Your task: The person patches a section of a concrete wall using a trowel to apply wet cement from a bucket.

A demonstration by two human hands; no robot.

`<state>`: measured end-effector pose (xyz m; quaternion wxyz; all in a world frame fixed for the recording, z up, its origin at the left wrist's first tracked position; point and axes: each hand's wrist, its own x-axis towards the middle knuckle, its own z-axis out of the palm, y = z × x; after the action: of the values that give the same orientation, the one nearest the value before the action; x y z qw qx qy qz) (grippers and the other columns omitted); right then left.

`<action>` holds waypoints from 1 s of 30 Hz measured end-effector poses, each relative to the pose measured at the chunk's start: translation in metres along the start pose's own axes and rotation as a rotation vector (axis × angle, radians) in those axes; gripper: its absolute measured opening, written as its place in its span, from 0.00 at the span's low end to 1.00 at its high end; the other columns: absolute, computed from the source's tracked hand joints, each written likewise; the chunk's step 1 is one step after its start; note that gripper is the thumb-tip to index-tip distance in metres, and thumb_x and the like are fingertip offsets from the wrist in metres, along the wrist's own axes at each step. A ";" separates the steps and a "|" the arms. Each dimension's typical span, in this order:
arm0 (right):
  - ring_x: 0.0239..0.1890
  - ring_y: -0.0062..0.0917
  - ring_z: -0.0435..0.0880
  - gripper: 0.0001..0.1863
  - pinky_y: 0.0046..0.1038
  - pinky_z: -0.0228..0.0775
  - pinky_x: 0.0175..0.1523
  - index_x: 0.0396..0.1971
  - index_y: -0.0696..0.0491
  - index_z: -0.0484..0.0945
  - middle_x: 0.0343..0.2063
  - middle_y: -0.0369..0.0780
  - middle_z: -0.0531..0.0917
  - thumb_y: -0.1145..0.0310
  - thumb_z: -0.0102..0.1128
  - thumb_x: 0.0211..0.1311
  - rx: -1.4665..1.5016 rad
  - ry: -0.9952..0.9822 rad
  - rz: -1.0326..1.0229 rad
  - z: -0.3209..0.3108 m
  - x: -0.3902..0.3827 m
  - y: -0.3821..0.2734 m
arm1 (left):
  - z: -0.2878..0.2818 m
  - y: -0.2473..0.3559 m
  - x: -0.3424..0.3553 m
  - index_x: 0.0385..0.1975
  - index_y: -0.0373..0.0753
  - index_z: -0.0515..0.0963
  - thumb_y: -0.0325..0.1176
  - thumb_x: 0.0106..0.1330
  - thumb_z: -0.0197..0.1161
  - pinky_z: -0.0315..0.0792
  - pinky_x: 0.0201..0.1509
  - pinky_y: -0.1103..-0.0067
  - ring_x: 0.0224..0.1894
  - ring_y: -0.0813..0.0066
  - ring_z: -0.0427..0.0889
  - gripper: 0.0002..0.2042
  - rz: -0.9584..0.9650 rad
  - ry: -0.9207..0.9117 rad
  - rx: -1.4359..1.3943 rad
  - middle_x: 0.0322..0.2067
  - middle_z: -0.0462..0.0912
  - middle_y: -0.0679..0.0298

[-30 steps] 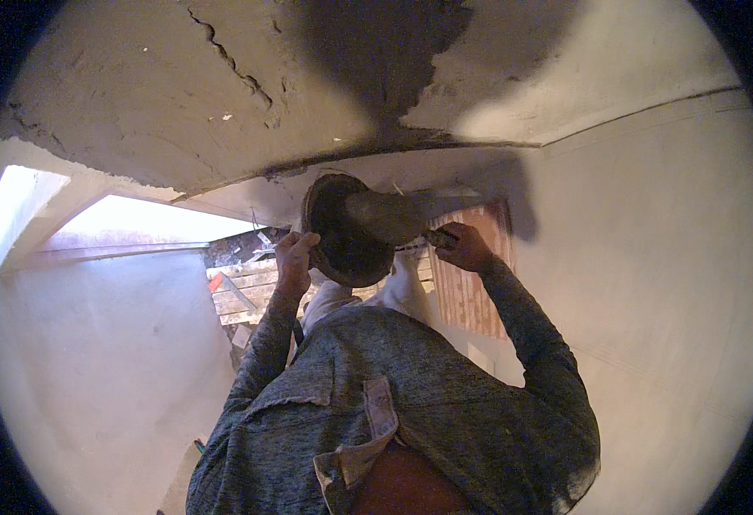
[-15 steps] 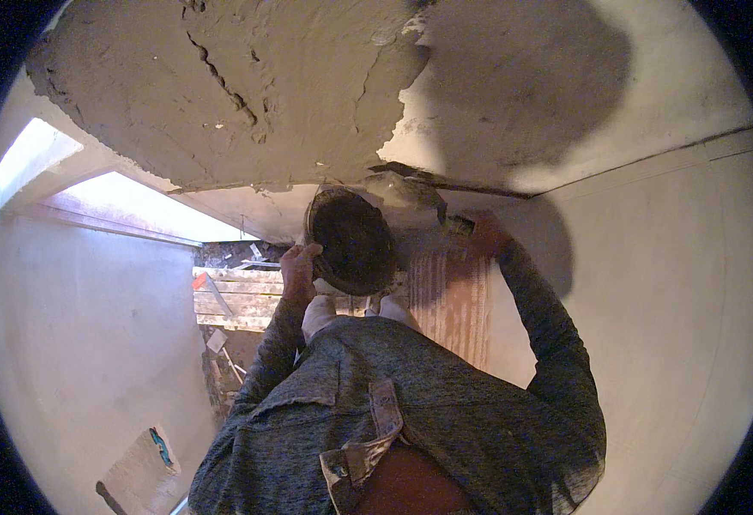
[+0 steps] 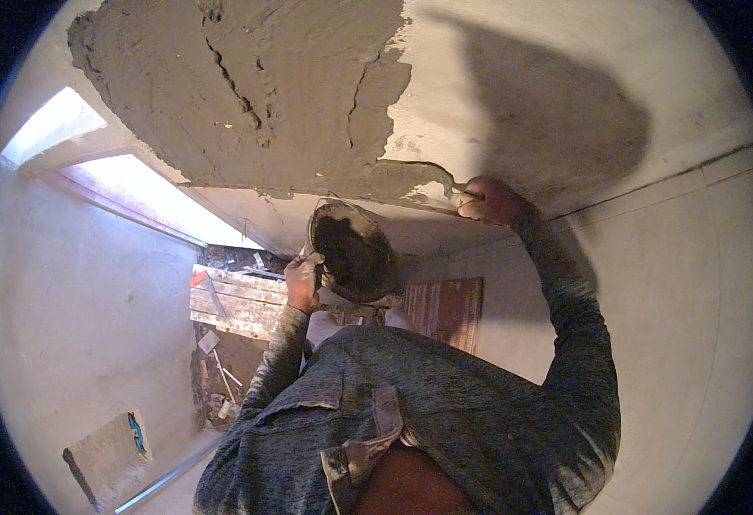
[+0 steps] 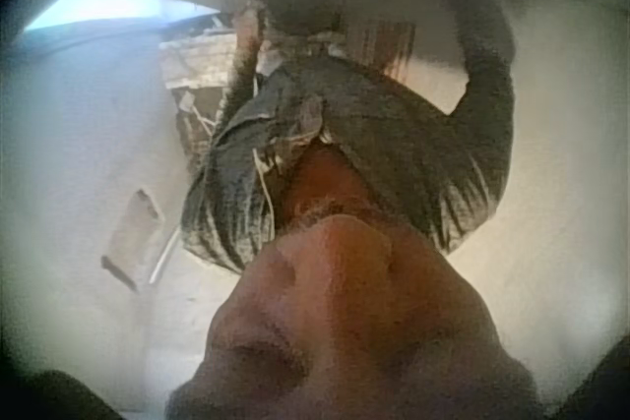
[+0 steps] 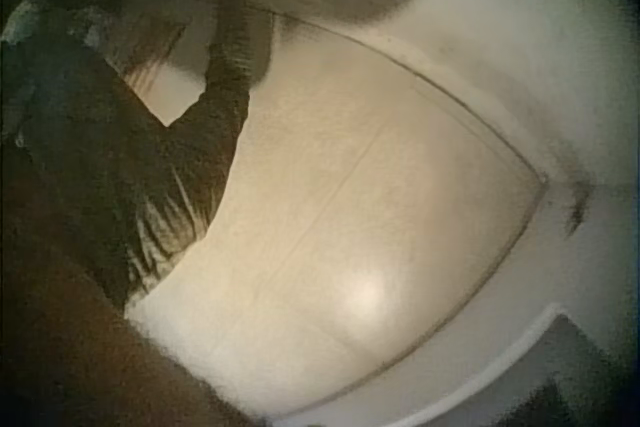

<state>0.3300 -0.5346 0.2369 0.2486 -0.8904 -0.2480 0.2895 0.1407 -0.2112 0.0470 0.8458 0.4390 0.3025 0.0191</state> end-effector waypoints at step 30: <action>0.29 0.45 0.80 0.19 0.38 0.71 0.36 0.30 0.55 0.80 0.25 0.48 0.79 0.53 0.66 0.48 -0.335 0.335 -0.272 -0.024 -0.029 -0.005 | -0.020 -0.038 0.009 0.18 0.33 0.79 0.25 0.53 0.65 0.67 0.27 0.83 0.21 0.82 0.73 0.05 0.219 0.133 0.032 0.19 0.79 0.68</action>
<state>0.3234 -0.5546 0.2679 0.1721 -0.9132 -0.3649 0.0569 0.1293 -0.2172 0.0055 0.8096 0.4804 0.3087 0.1356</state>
